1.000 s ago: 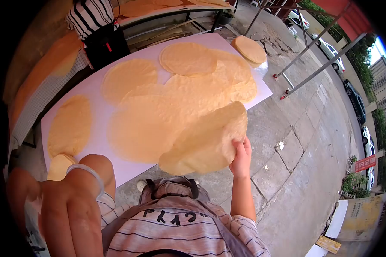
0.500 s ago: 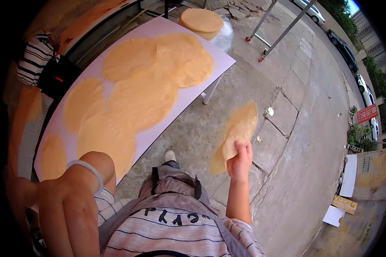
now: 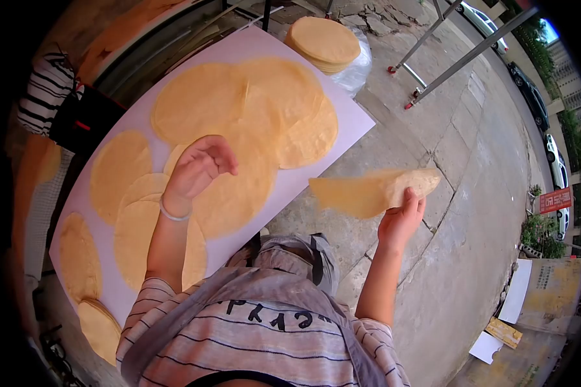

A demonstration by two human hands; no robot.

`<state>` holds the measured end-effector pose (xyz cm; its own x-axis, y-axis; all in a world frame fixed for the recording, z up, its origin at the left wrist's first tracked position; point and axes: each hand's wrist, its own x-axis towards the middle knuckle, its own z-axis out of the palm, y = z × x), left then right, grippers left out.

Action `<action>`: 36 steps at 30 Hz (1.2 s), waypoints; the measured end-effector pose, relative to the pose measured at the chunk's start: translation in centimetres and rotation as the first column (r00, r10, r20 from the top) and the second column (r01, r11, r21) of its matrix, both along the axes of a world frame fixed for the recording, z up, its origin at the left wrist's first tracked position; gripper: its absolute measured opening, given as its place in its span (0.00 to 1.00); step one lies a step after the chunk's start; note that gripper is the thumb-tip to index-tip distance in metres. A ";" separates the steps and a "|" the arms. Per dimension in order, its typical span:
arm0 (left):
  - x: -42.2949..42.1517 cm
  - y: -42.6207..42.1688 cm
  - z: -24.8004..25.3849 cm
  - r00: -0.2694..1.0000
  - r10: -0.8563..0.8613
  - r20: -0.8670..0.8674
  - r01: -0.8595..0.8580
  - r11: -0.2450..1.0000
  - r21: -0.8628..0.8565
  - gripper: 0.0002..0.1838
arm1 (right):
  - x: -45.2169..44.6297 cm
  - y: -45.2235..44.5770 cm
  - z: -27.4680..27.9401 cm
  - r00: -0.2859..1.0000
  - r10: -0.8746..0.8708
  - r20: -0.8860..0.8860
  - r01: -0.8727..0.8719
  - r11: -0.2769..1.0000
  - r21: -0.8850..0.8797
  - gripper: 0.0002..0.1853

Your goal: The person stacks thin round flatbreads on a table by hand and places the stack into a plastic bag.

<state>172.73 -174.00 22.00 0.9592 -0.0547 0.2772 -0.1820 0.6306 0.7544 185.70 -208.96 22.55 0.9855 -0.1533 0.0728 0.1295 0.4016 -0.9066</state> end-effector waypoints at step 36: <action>63.6 -2.6 -26.4 0.199 0.777 -0.597 -0.942 0.319 0.103 0.05 | 56.2 -4.1 -15.0 0.347 0.789 -0.507 -0.622 -0.210 -0.754 0.09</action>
